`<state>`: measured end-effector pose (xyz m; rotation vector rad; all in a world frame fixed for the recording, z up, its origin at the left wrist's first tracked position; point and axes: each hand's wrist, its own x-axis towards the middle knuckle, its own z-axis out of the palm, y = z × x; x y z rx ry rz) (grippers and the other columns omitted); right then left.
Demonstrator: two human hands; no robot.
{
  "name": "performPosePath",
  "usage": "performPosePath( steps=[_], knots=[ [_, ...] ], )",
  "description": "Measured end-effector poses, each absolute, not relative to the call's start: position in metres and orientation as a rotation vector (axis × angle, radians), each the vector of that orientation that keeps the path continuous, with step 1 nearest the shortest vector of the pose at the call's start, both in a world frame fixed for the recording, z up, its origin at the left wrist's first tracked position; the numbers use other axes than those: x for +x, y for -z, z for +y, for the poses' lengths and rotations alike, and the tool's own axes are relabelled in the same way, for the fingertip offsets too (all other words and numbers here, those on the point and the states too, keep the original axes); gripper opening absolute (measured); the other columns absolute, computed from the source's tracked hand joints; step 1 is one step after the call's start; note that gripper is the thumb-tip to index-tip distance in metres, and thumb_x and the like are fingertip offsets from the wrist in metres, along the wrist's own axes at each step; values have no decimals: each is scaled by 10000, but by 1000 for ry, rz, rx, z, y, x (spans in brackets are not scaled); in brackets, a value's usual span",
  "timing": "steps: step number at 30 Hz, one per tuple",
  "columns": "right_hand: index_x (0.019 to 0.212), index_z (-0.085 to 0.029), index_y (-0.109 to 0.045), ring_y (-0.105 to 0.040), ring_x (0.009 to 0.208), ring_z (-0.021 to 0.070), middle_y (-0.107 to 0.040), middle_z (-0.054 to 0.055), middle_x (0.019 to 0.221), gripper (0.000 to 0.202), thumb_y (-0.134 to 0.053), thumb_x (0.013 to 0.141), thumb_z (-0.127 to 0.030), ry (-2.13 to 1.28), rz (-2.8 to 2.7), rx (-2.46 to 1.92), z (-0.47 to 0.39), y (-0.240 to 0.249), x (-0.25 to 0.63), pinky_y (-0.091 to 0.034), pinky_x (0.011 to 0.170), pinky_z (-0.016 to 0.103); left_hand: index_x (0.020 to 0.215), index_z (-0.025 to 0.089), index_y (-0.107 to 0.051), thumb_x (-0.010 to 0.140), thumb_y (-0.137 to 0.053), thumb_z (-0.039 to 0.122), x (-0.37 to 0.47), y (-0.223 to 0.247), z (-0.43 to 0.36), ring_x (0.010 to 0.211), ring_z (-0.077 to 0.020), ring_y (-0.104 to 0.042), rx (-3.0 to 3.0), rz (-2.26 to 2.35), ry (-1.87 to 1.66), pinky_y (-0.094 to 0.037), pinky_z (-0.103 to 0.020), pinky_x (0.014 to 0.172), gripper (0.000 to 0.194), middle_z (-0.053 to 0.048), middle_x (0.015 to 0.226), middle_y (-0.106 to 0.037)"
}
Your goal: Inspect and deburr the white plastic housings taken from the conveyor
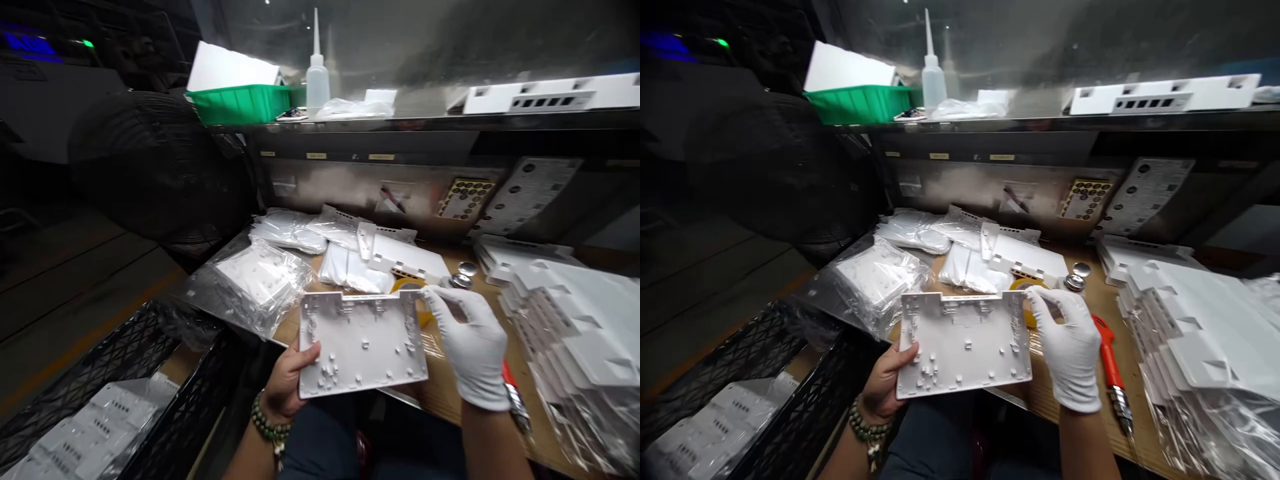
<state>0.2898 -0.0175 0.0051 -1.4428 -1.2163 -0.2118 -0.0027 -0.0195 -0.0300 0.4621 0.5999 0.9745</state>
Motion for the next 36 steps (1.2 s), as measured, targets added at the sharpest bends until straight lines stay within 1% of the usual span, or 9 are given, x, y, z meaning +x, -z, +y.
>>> performPosePath(
  steps=[6,10,13,17,21,24,27,31,36],
  knots=[
    [1006,-233,-774,-711,925,235,-756,60,989,129,-777,897,-303,126,-1238,-1309,-16,-31,258,-562,900,428,1631,417,-217,832,-828,204,26,9,-29,1187,-277,-710,545,537,-1038,-495,-478,1145,1028,-53,1333,-722],
    [1127,-250,-724,-702,961,180,-735,33,1034,275,-769,886,-125,99,-1527,-976,-30,-62,200,-574,881,344,1607,450,-289,875,-802,227,41,4,-34,1377,-255,-578,632,475,-1064,-397,-408,1227,922,-11,1493,-620],
    [1184,-253,-703,-699,977,162,-728,38,1073,326,-751,897,-108,188,-1605,-951,-27,-67,185,-572,881,306,1581,423,-379,883,-793,234,45,3,-37,1443,-266,-508,656,452,-1063,-359,-397,1251,833,-10,1543,-575],
    [1089,-238,-742,-704,938,197,-757,43,1020,174,-752,917,-268,291,-1364,-1185,-3,-40,228,-558,899,350,1636,397,-224,855,-790,177,29,5,-32,1343,-298,-609,538,515,-1075,-409,-486,1218,989,-66,1428,-671],
    [1073,-219,-715,-686,817,231,-754,56,949,337,-720,887,-501,110,-1013,-1837,19,1,291,-515,779,362,1647,386,-166,915,-663,107,-10,17,-15,1233,-282,-689,410,616,-1172,-432,-501,1199,928,-64,1297,-752],
    [806,-234,-724,-632,691,209,-727,35,817,232,-771,797,-460,-62,-1088,-2004,25,25,317,-437,662,325,1623,407,-273,950,-530,51,-45,37,-1,1181,-264,-716,430,564,-1195,-417,-492,1209,804,-33,1237,-779],
    [638,-227,-706,-624,729,196,-718,48,862,238,-764,769,-417,-114,-1182,-1944,25,39,324,-430,673,317,1536,301,-505,947,-526,98,-71,61,4,1209,-329,-695,475,458,-1164,-417,-535,1202,623,-87,1211,-782],
    [878,-222,-775,-652,961,230,-715,83,1084,245,-614,871,-407,-126,-1151,-1786,18,45,322,-494,864,367,1283,263,-751,938,-611,277,-86,81,-4,1219,-395,-682,346,526,-966,-468,-587,1153,373,-111,1187,-788],
    [1121,-192,-748,-692,1042,260,-729,129,1148,451,-615,909,-567,-364,-1033,-1560,-31,37,306,-545,985,443,1066,306,-829,860,-726,221,-73,79,-7,1135,-374,-731,337,751,-963,-538,-557,1085,244,-61,1058,-823]
  ],
)
